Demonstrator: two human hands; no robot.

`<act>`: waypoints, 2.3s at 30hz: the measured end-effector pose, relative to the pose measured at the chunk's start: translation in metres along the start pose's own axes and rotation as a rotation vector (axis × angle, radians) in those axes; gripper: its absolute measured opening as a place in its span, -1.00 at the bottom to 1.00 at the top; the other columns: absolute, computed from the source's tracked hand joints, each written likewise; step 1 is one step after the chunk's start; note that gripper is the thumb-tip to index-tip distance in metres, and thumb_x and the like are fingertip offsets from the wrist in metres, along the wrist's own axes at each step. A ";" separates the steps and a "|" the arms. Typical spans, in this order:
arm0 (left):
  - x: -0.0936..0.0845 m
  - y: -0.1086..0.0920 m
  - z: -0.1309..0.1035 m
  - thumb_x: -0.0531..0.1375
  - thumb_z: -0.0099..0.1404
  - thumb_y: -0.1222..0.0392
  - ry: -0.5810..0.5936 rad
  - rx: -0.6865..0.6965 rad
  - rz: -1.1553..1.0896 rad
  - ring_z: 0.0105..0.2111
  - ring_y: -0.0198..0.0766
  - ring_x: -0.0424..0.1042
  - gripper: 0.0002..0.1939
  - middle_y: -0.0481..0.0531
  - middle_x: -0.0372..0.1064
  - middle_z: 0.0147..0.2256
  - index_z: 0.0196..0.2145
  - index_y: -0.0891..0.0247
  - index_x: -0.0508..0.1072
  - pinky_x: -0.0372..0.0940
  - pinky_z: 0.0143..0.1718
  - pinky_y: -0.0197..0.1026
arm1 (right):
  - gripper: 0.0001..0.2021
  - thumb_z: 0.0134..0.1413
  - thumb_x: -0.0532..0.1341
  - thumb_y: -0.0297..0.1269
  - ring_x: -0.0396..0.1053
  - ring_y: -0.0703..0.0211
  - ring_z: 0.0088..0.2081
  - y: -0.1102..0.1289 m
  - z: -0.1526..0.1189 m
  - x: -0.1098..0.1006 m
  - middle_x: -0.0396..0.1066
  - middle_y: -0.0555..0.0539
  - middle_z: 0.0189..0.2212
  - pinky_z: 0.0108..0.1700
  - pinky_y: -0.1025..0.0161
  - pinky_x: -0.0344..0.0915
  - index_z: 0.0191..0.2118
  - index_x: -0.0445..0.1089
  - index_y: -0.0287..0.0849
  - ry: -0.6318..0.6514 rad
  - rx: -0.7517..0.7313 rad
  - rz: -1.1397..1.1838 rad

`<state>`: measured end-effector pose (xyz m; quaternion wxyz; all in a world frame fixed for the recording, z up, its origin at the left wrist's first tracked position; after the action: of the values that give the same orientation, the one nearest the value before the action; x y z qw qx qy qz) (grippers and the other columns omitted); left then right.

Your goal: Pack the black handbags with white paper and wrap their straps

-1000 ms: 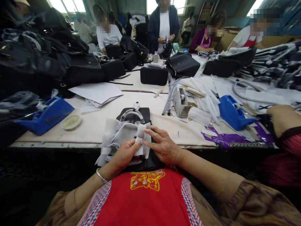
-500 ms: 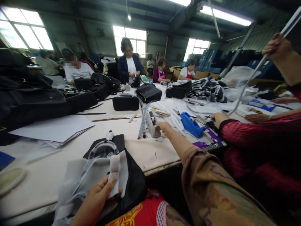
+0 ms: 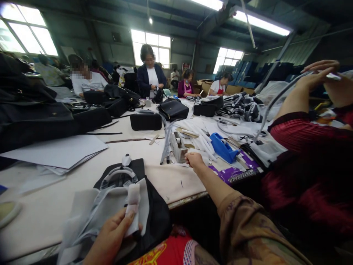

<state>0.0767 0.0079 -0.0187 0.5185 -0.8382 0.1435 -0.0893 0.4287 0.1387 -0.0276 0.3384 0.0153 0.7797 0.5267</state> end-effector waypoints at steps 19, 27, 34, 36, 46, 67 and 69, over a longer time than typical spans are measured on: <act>0.003 -0.007 -0.006 0.06 0.37 0.01 -0.186 0.265 0.423 -0.42 -0.25 0.37 -0.68 0.02 0.44 -0.43 -0.31 0.30 0.46 0.17 -0.40 -0.25 | -0.76 0.13 0.20 -0.24 0.31 0.29 -0.51 0.048 -0.198 0.073 0.42 0.04 -0.60 -0.43 0.36 0.17 -0.47 0.51 -0.21 0.787 -0.615 -0.167; 0.005 0.000 -0.005 0.06 0.37 0.11 -0.281 0.322 0.490 -0.47 -0.28 0.35 -0.75 0.01 0.42 -0.47 -0.37 0.27 0.42 0.11 -0.44 -0.25 | -0.65 0.06 0.24 -0.06 0.27 0.27 -0.56 0.038 -0.197 0.088 0.40 0.01 -0.66 -0.46 0.33 0.14 -0.60 0.45 -0.20 0.634 -0.428 -0.236; 0.007 0.004 -0.005 0.05 0.37 0.14 -0.281 0.360 0.527 -0.46 -0.27 0.36 -0.77 0.02 0.42 -0.47 -0.37 0.27 0.41 0.09 -0.43 -0.24 | -0.54 -0.09 0.32 0.13 0.18 0.29 -0.64 0.036 -0.193 0.093 0.32 0.01 -0.72 -0.57 0.31 0.08 -0.66 0.31 -0.17 0.666 -0.177 -0.235; 0.007 0.004 -0.005 0.05 0.38 0.14 -0.282 0.371 0.530 -0.46 -0.26 0.36 -0.77 0.02 0.42 -0.47 -0.37 0.27 0.41 0.09 -0.43 -0.24 | -0.52 -0.10 0.32 0.15 0.18 0.29 -0.64 0.035 -0.192 0.093 0.31 0.01 -0.72 -0.58 0.32 0.06 -0.66 0.29 -0.17 0.675 -0.175 -0.242; 0.000 0.007 -0.003 0.10 0.35 -0.06 -0.109 0.218 0.179 -0.49 -0.29 0.37 -0.65 0.01 0.44 -0.46 -0.27 0.30 0.48 0.20 -0.48 -0.29 | -0.76 -0.04 0.22 -0.20 0.29 0.24 -0.45 0.031 -0.187 0.084 0.41 0.02 -0.54 -0.37 0.33 0.17 -0.35 0.57 -0.24 0.869 -0.308 -0.005; 0.005 0.006 -0.006 0.13 0.33 -0.11 -0.028 0.064 -0.049 -0.57 -0.33 0.35 -0.62 -0.01 0.44 -0.51 -0.18 0.29 0.43 0.22 -0.55 -0.33 | -0.77 0.08 0.15 -0.32 0.45 0.12 -0.30 0.020 -0.184 0.096 0.56 -0.10 -0.35 -0.23 0.25 0.27 -0.30 0.56 -0.22 0.596 -0.589 -0.167; 0.007 0.003 -0.007 0.10 0.35 -0.10 -0.040 0.079 -0.002 -0.58 -0.33 0.34 -0.64 -0.02 0.43 -0.51 -0.19 0.28 0.43 0.21 -0.56 -0.32 | -0.78 0.08 0.15 -0.28 0.42 0.14 -0.34 0.020 -0.185 0.091 0.53 -0.07 -0.41 -0.26 0.27 0.26 -0.34 0.54 -0.22 0.634 -0.500 -0.092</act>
<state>0.0805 -0.0014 -0.0186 0.5541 -0.8187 0.1289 -0.0786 0.2513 0.0320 -0.0173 0.0976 -0.2653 0.6933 0.6629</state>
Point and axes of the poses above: each hand's wrist, its own z-axis towards the middle knuckle, its own x-axis out of the palm, y = z × x, the point moved 1 cm from there along z, towards the middle knuckle
